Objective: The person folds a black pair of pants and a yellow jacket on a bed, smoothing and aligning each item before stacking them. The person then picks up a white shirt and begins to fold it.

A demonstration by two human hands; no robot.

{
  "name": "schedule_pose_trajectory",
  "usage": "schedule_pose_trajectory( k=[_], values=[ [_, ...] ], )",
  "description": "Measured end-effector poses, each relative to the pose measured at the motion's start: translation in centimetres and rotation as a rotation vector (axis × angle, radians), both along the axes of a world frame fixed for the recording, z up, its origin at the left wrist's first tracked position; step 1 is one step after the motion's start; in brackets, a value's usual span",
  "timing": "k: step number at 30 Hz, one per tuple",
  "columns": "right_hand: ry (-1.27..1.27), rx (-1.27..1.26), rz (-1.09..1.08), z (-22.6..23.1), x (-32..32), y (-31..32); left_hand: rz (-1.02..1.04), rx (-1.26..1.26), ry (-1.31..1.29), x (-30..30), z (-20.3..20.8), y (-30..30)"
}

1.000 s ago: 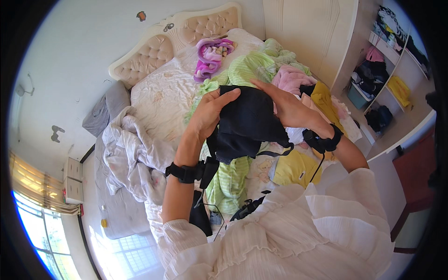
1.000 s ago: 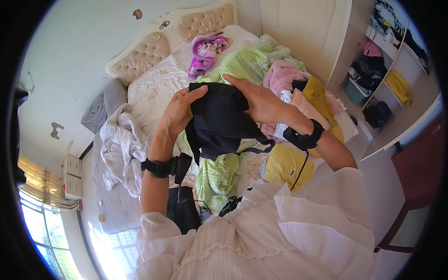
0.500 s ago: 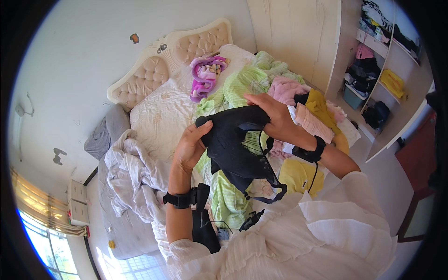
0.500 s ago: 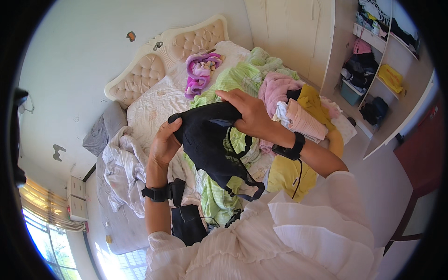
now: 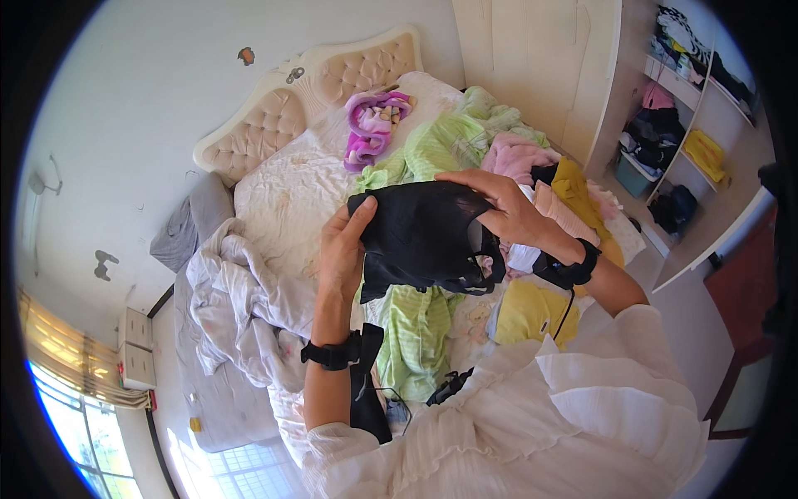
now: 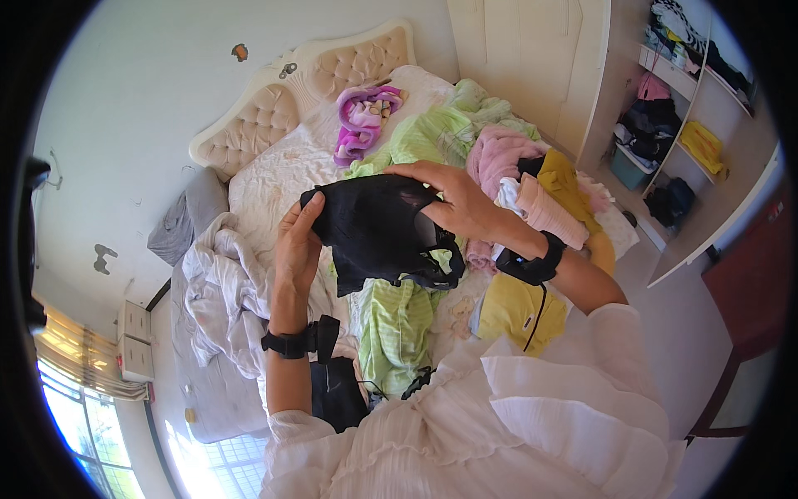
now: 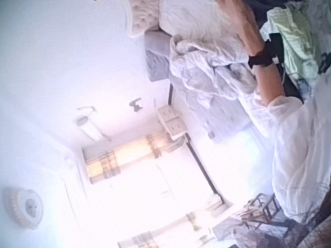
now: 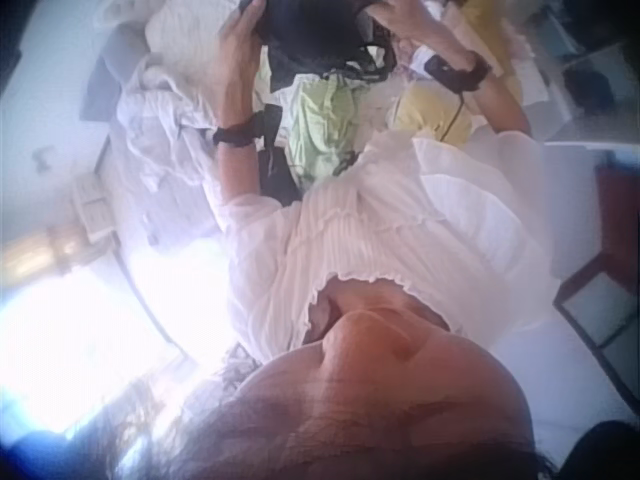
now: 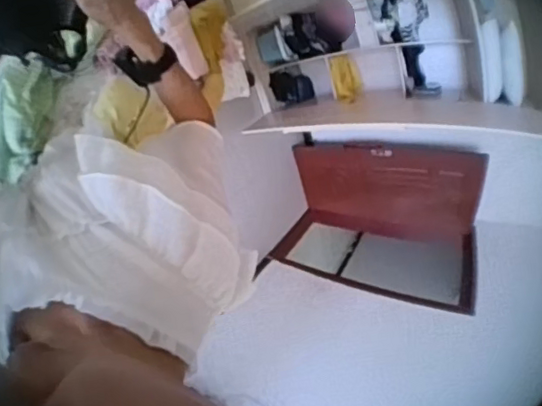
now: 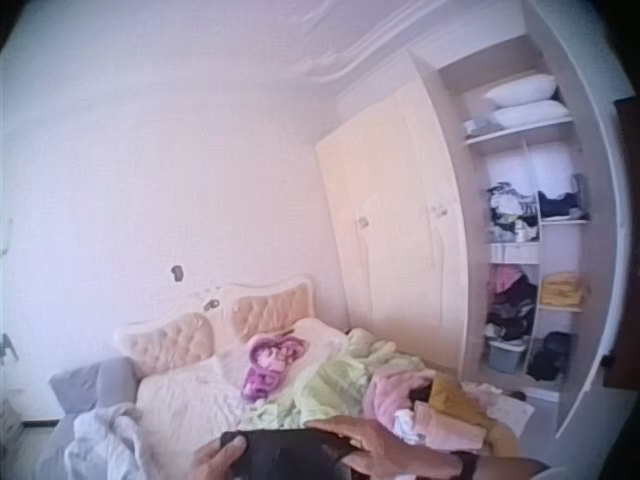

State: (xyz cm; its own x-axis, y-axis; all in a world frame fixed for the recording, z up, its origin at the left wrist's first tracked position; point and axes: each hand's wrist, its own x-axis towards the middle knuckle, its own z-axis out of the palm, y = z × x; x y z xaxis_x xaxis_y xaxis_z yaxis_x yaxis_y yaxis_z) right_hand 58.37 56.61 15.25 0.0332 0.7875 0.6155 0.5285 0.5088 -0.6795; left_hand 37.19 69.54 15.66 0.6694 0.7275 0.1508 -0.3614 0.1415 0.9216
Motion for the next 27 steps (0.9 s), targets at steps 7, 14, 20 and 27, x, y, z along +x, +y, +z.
schedule_pose_trajectory(
  k=[7,14,20,27],
  values=[
    [0.235,-0.141,0.124,0.5,0.5,0.4,0.104,-0.016,-0.055,0.8,0.3,-0.8],
    [0.323,-0.145,0.260,0.6,-0.2,-1.2,0.217,-0.023,-0.255,1.7,1.2,-2.7],
    [0.092,0.126,0.052,-0.6,-3.3,-1.9,0.379,0.152,-0.256,2.3,2.3,-4.1],
    [-0.036,0.181,-0.079,0.1,-5.7,-1.1,0.482,0.294,-0.223,1.0,2.9,-4.0]
  ],
)
